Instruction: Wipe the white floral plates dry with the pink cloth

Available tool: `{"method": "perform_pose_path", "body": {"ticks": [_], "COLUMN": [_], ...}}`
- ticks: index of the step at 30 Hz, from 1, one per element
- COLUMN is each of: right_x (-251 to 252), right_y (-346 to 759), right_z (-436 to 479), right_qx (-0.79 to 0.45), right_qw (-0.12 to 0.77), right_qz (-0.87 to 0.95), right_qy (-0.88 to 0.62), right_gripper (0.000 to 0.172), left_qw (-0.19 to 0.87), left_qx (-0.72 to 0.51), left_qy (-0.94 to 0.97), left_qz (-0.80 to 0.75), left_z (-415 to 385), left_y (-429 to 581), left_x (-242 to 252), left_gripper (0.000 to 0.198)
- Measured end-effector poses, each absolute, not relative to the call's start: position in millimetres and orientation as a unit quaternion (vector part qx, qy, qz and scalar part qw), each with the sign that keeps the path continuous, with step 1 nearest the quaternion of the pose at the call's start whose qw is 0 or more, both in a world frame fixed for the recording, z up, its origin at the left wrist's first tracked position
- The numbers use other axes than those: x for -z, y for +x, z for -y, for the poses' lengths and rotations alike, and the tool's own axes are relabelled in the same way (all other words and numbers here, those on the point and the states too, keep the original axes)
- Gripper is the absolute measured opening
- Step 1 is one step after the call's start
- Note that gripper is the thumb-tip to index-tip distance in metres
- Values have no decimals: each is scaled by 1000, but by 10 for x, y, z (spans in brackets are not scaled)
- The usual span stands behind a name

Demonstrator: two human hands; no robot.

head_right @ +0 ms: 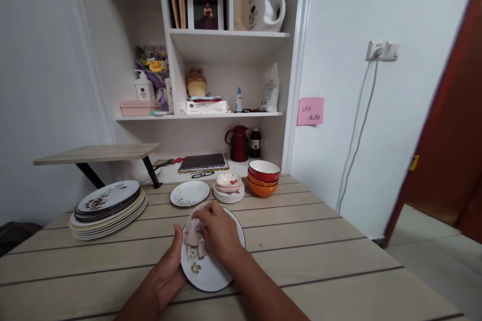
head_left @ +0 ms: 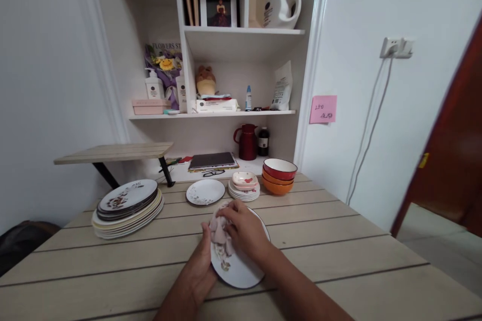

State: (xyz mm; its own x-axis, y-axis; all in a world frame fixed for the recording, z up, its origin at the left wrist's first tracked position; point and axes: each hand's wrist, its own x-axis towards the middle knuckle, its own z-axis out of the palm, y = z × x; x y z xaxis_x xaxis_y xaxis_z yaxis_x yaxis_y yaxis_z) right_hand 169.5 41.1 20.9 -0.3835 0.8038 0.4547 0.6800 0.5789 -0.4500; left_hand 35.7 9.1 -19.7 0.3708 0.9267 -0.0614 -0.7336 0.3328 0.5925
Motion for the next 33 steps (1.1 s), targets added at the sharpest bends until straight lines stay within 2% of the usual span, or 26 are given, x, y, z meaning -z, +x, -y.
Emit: {"method": "perform_pose_path", "body": {"ticks": [8,14,16,19,25,29,33], "right_x": [-258,-240,-224,-182,-184,-241,-257], "right_y": [1952,1957,1897,1760,1600,1702,1872], "right_z": [-483,-329,-265,-219,-372,-507,-522], "right_qx": [-43,-60,-83,-132,-109,-50,-38], "right_qw": [213,115,122,185,274,291,257], "right_qz": [800,872,895,897,851,814,808], "right_qy": [-559,-472,-421,-379,-434,-500,-529], "right_gripper": [35,34,37,42,48,46,44], "left_qw": [783,732,735,760,787,798,798], "left_qx": [-533,-607,-613,-583,-546,-535,-540], "left_qy": [249,218,215,219,216,216,213], "left_qz": [-201,-217,-195,-187,-191,-176,-164], "left_z": [-158,-193,-194,-165,-96,-84,-95], "left_y": [310,256,240,237,299,336,322], "left_x": [249,223,216,195,121,100,112], "left_gripper": [59,61,62,64,68,66,63]}}
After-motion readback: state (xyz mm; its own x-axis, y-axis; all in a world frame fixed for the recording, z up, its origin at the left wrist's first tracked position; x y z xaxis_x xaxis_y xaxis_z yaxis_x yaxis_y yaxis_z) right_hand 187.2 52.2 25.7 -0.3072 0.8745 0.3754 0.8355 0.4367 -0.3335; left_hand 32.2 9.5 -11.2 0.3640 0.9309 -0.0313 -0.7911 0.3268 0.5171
